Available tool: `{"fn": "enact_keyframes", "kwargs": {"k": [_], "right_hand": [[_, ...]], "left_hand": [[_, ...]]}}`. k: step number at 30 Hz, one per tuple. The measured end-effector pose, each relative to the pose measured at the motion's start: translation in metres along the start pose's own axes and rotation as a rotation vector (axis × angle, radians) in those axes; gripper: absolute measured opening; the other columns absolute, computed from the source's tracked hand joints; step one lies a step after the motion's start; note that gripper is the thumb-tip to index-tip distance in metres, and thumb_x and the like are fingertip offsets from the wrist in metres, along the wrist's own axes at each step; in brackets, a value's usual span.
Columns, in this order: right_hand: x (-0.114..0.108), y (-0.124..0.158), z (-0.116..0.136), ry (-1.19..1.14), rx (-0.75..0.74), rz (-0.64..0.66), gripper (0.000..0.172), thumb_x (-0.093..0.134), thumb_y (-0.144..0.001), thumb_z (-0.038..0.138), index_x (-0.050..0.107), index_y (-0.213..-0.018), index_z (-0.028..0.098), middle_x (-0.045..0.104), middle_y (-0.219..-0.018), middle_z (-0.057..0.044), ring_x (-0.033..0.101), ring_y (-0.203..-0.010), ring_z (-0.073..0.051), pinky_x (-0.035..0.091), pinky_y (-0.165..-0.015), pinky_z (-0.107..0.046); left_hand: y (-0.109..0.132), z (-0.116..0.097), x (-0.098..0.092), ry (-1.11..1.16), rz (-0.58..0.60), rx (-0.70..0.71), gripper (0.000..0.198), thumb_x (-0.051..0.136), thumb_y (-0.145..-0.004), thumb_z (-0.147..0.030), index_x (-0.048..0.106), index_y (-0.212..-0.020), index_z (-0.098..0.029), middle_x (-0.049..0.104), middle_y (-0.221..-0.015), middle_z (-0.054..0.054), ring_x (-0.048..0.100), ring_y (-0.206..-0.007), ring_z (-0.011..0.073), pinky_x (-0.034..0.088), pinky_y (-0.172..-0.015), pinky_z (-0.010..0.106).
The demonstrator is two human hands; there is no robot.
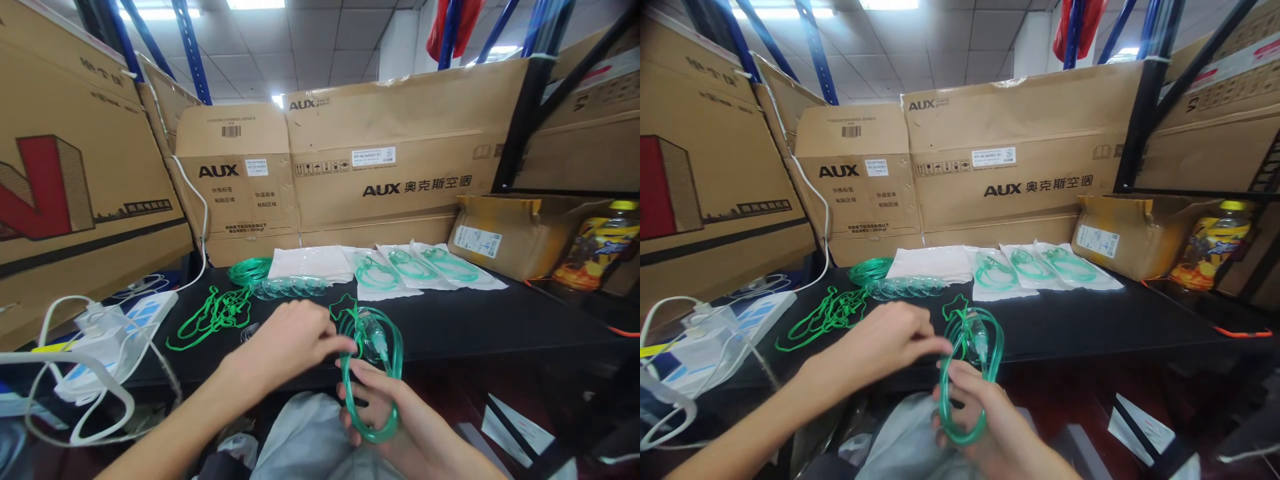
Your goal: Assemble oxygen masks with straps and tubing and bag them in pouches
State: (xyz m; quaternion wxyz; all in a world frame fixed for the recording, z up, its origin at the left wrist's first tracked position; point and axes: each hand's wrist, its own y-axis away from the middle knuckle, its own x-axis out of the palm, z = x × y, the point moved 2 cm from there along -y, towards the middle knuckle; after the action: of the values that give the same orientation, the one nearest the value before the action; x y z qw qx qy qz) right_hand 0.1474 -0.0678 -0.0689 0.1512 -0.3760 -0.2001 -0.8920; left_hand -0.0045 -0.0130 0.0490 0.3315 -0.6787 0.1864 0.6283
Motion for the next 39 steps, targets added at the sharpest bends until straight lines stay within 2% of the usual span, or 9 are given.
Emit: {"fn": "enact_keyframes", "kwargs": {"k": [3, 5, 7, 10, 13, 21, 30, 36, 39], "right_hand": [[-0.001, -0.001, 0.0, 0.017, -0.008, -0.02, 0.038, 0.071, -0.09, 0.038, 0.064, -0.12, 0.016, 0.067, -0.082, -0.003, 0.064, -0.061, -0.017, 0.044, -0.052, -0.028], [-0.001, 0.0, -0.001, 0.041, -0.017, -0.023, 0.038, 0.071, -0.09, 0.039, 0.064, -0.12, 0.016, 0.066, -0.081, -0.003, 0.064, -0.06, -0.016, 0.043, -0.051, -0.028], [-0.001, 0.001, -0.002, 0.058, -0.02, -0.018, 0.038, 0.07, -0.09, 0.04, 0.064, -0.119, 0.016, 0.066, -0.08, -0.002, 0.063, -0.059, -0.016, 0.043, -0.051, -0.027], [-0.001, 0.001, -0.003, 0.067, -0.019, -0.005, 0.036, 0.068, -0.092, 0.039, 0.063, -0.119, 0.016, 0.066, -0.08, -0.002, 0.063, -0.06, -0.015, 0.044, -0.052, -0.027], [-0.002, 0.002, -0.001, 0.079, -0.005, 0.006, 0.033, 0.066, -0.093, 0.038, 0.062, -0.116, 0.017, 0.066, -0.081, -0.003, 0.064, -0.06, -0.015, 0.043, -0.052, -0.027], [0.001, 0.005, 0.0, 0.111, -0.006, 0.033, 0.025, 0.066, -0.093, 0.039, 0.06, -0.104, 0.018, 0.068, -0.085, -0.003, 0.065, -0.061, -0.014, 0.043, -0.054, -0.026], [-0.004, 0.0, -0.002, 0.131, -0.015, 0.041, 0.033, 0.066, -0.093, 0.04, 0.061, -0.116, 0.016, 0.067, -0.083, -0.003, 0.065, -0.059, -0.015, 0.042, -0.052, -0.026], [-0.001, 0.003, -0.001, 0.149, -0.025, 0.053, 0.033, 0.067, -0.092, 0.042, 0.06, -0.114, 0.017, 0.069, -0.085, -0.004, 0.067, -0.061, -0.016, 0.043, -0.053, -0.026], [0.001, 0.003, 0.0, 0.173, -0.034, 0.076, 0.038, 0.072, -0.088, 0.048, 0.06, -0.111, 0.019, 0.069, -0.083, -0.003, 0.067, -0.061, -0.017, 0.044, -0.052, -0.026]], "left_hand": [[-0.043, 0.022, -0.008, -0.059, -0.094, -0.036, 0.049, 0.043, -0.104, -0.056, 0.079, -0.097, -0.023, 0.077, -0.089, 0.006, 0.071, -0.085, 0.0238, 0.045, -0.073, 0.031], [-0.078, 0.035, 0.0, -0.118, -0.083, -0.073, 0.043, 0.047, -0.105, -0.049, 0.075, -0.118, -0.02, 0.076, -0.111, 0.012, 0.07, -0.105, 0.0269, 0.048, -0.089, 0.034], [-0.112, 0.046, 0.013, -0.138, -0.055, -0.104, 0.043, 0.057, -0.101, -0.044, 0.068, -0.13, -0.015, 0.071, -0.123, 0.017, 0.066, -0.117, 0.0297, 0.049, -0.097, 0.038], [-0.151, 0.059, 0.035, -0.165, 0.038, -0.145, 0.04, 0.064, -0.098, -0.041, 0.065, -0.127, -0.014, 0.068, -0.125, 0.014, 0.065, -0.115, 0.027, 0.052, -0.099, 0.047], [-0.172, 0.068, 0.049, -0.187, 0.101, -0.193, 0.036, 0.064, -0.098, -0.038, 0.064, -0.126, -0.015, 0.065, -0.127, 0.011, 0.065, -0.113, 0.0252, 0.054, -0.098, 0.049], [-0.172, 0.08, 0.05, -0.217, 0.065, -0.231, 0.033, 0.063, -0.099, -0.036, 0.064, -0.125, -0.014, 0.064, -0.128, 0.012, 0.064, -0.114, 0.0257, 0.054, -0.098, 0.049], [-0.167, 0.081, 0.04, -0.185, -0.02, -0.276, 0.033, 0.063, -0.099, -0.036, 0.065, -0.123, -0.014, 0.066, -0.125, 0.011, 0.065, -0.112, 0.0248, 0.055, -0.097, 0.047], [-0.16, 0.088, 0.019, -0.211, -0.162, -0.332, 0.032, 0.062, -0.099, -0.036, 0.064, -0.122, -0.014, 0.066, -0.122, 0.01, 0.065, -0.11, 0.0244, 0.054, -0.096, 0.048], [-0.146, 0.083, 0.004, -0.211, -0.255, -0.318, 0.027, 0.052, -0.103, -0.028, 0.061, -0.125, -0.014, 0.067, -0.117, 0.012, 0.065, -0.109, 0.0262, 0.051, -0.094, 0.045]]}}
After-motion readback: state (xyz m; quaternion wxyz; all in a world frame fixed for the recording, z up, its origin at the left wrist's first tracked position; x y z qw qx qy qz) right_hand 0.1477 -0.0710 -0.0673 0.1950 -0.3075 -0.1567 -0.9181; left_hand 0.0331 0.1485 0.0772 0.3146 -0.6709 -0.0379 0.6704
